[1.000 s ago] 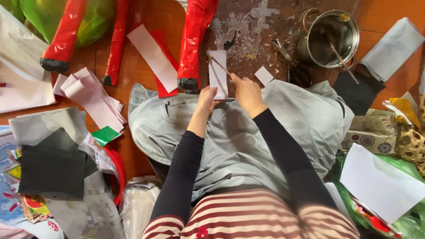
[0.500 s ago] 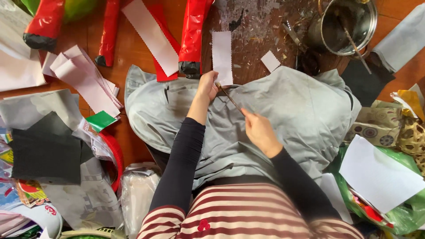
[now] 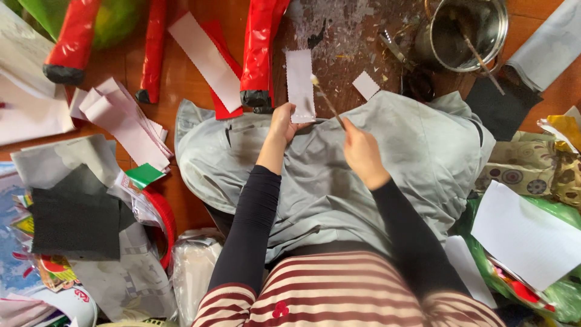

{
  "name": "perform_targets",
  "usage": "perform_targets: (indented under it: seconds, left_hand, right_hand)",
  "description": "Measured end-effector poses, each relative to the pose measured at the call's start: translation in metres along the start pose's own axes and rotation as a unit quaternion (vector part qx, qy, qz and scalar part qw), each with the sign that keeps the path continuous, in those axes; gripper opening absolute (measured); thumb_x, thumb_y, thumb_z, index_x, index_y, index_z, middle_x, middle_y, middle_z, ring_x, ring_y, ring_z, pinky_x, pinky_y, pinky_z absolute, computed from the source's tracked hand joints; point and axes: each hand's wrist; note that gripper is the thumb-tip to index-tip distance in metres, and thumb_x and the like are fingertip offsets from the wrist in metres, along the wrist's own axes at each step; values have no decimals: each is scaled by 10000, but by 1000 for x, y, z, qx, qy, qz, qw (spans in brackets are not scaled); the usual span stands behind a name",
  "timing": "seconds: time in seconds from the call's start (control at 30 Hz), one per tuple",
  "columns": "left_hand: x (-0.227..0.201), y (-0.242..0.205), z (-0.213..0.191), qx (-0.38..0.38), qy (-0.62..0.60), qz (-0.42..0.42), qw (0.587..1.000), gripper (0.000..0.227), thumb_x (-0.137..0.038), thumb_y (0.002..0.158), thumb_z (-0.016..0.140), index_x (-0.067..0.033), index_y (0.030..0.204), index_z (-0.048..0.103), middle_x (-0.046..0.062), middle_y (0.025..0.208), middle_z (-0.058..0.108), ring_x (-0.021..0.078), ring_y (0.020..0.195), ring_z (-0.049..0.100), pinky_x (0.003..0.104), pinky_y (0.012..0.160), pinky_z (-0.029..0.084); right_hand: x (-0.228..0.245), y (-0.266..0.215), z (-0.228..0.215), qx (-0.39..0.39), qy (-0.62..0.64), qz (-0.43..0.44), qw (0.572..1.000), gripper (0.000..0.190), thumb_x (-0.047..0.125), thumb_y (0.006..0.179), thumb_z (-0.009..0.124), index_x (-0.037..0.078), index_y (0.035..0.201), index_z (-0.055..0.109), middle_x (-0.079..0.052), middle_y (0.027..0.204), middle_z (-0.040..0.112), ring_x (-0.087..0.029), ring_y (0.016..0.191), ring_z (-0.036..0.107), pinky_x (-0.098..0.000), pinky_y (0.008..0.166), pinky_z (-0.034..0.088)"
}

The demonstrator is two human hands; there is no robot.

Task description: Crafting a paper animal figure by layering paper strips and adhesive onto a frame.

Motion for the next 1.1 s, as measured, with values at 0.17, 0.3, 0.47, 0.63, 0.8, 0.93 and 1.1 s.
perform_targets:
  seconds: [0.17,0.3,0.47,0.63,0.8,0.93,1.1]
  left_hand:
    - [0,5,-6,10,14,6,1000,345,-129,967,433,134,1183,491,269,1124,639,450,976,697,590,782,632]
    - [0,1,-3,14,0,7,1000,353,-115,957,432,141,1191,501,256,1136,642,433,1007,700,606,786,645]
    - [3,7,-6,-16,18,14,1000,358,-123,964,452,135,1207,499,230,1166,601,445,1008,685,613,779,635]
    - [1,4,-2,-17,24,14,999,371,-132,959,444,132,1210,514,233,1187,615,430,1009,700,585,780,647]
    - [2,2,-3,-14,26,19,999,346,-129,968,450,123,1199,507,233,1163,607,428,998,695,580,776,645]
    - [5,10,-6,-11,10,11,1000,344,-129,953,449,114,1183,531,232,1138,646,409,991,705,572,772,651]
    - [1,3,-1,-15,28,21,999,318,-118,941,460,96,1166,530,200,1137,619,406,1000,694,590,778,641]
  right_hand:
    - [5,67,52,26,-66,-7,997,504,-17,896,543,49,1393,594,-272,831,682,-464,799,656,-577,721,495]
    - [0,81,67,3,-67,-36,997,526,-10,854,564,39,1376,603,-256,825,689,-461,797,660,-572,718,501]
    - [-24,73,55,-5,-74,-5,997,518,-22,887,544,61,1394,614,-261,831,678,-453,814,664,-560,735,505]
    - [-32,70,55,-9,-99,0,995,572,-19,860,548,62,1425,588,-248,825,681,-452,806,650,-565,732,495]
    - [-11,50,53,28,-95,-29,995,527,25,926,549,109,1445,579,-232,873,678,-443,798,654,-552,726,508]
    - [-6,35,28,86,-126,23,988,536,37,928,536,109,1459,541,-226,870,673,-423,788,673,-537,705,529]
    - [-9,70,43,-2,-138,-38,990,549,38,891,552,88,1438,570,-223,877,672,-433,787,667,-536,698,525]
Point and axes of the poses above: each hand's wrist, its own y-axis towards the middle knuckle, its own z-axis out of the palm, x = y × z
